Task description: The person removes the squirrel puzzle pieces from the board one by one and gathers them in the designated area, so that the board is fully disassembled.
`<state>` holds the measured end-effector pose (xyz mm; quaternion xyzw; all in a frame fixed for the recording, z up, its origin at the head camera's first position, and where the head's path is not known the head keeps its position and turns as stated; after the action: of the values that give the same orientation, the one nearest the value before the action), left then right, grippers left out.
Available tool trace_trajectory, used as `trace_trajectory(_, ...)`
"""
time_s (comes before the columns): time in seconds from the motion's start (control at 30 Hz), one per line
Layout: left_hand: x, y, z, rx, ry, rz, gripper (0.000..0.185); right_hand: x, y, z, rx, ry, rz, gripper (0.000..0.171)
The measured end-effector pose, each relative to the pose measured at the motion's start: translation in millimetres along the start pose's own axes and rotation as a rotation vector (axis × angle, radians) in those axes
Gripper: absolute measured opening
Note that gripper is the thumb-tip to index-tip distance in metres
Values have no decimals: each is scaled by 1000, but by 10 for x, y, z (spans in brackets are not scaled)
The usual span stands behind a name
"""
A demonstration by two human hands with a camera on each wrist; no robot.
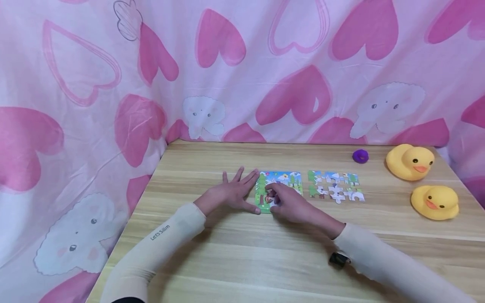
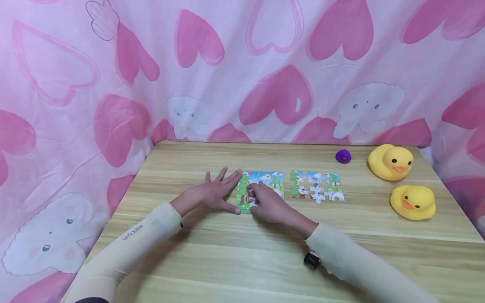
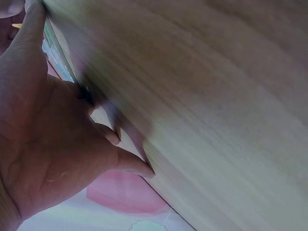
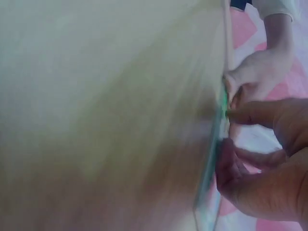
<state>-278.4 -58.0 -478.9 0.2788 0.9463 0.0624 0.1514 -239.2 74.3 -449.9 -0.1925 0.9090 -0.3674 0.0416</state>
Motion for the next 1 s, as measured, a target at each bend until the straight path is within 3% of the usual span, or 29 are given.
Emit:
trace_trajectory(0.23, 1, 1, 2, 8, -2, 7, 128, 69, 78, 12, 53, 26, 83, 53)
trace_trajectory(0.73, 3, -9, 0, 20, 3, 6, 128, 136, 133, 35, 66, -17, 101, 53)
trace_trajectory(1.0, 5, -6, 15, 11, 0, 4, 128, 117, 202, -5, 229, -42, 109, 56)
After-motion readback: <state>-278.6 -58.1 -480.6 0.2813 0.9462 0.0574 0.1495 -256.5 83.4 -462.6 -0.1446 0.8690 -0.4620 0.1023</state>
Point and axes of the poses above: each hand's wrist, its own x-axis towards the middle knuckle, its own z-axis out of the palm, y = z × x, the point moved 10 cm from there along x, towards the middle knuckle, and after that the axes turned 11 degrees about y, right-handed, at the moved point
